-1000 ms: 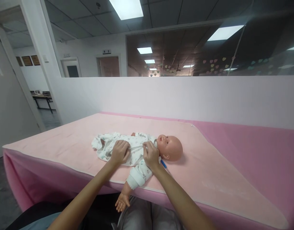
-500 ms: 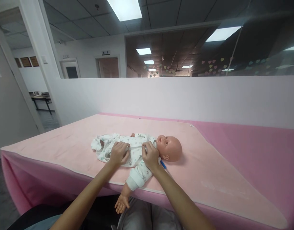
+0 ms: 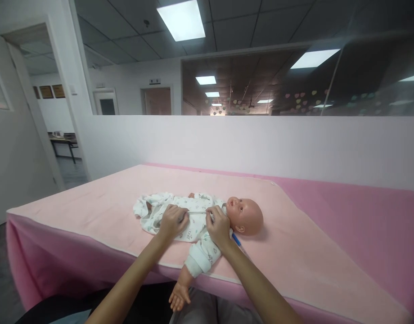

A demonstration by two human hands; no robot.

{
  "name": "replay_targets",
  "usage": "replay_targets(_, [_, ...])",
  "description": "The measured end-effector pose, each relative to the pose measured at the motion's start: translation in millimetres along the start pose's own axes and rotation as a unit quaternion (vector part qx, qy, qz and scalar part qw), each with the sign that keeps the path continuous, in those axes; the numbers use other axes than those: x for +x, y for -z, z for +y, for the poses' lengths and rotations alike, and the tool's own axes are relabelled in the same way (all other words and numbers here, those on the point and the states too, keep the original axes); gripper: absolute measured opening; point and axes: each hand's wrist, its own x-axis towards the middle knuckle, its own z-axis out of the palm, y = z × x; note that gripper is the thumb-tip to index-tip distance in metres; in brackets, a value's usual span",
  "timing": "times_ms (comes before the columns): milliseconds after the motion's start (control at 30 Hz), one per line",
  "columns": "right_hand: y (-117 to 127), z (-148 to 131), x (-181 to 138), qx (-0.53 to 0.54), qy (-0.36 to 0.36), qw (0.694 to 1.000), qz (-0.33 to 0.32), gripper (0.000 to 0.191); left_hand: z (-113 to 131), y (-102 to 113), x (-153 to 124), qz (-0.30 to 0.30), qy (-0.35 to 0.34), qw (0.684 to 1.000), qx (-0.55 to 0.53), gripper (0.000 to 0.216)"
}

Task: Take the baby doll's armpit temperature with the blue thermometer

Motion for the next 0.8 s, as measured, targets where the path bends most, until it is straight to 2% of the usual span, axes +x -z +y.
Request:
replay_targets(100, [0.1, 0.1, -0.8, -0.006, -0.004, 1.000, -0.006, 0.018, -0.5, 1.4, -0.1, 0.002, -0.016, 1.000, -0.001, 0.008])
replay_targets(300, [2.9, -1.7, -2.2, -0.007, -0.008, 1.000, -0.014, 0.018, 4.7, 6.3, 1.5, -0.045, -0.018, 0.999, -0.009, 0.010])
replay_targets(600, [2.5, -1.1, -1.0, -0.004, -0.003, 1.000, -0.012, 0.018, 4.4, 6.4, 3.5, 0.003, -0.009, 1.000, -0.004, 0.011])
replay_targets(800, [2.1, -0.9, -1.2, -0.007, -0.002, 1.000, -0.015, 0.017, 3.3, 1.7, 1.7, -0.009, -0.039, 0.999, 0.020, 0.011])
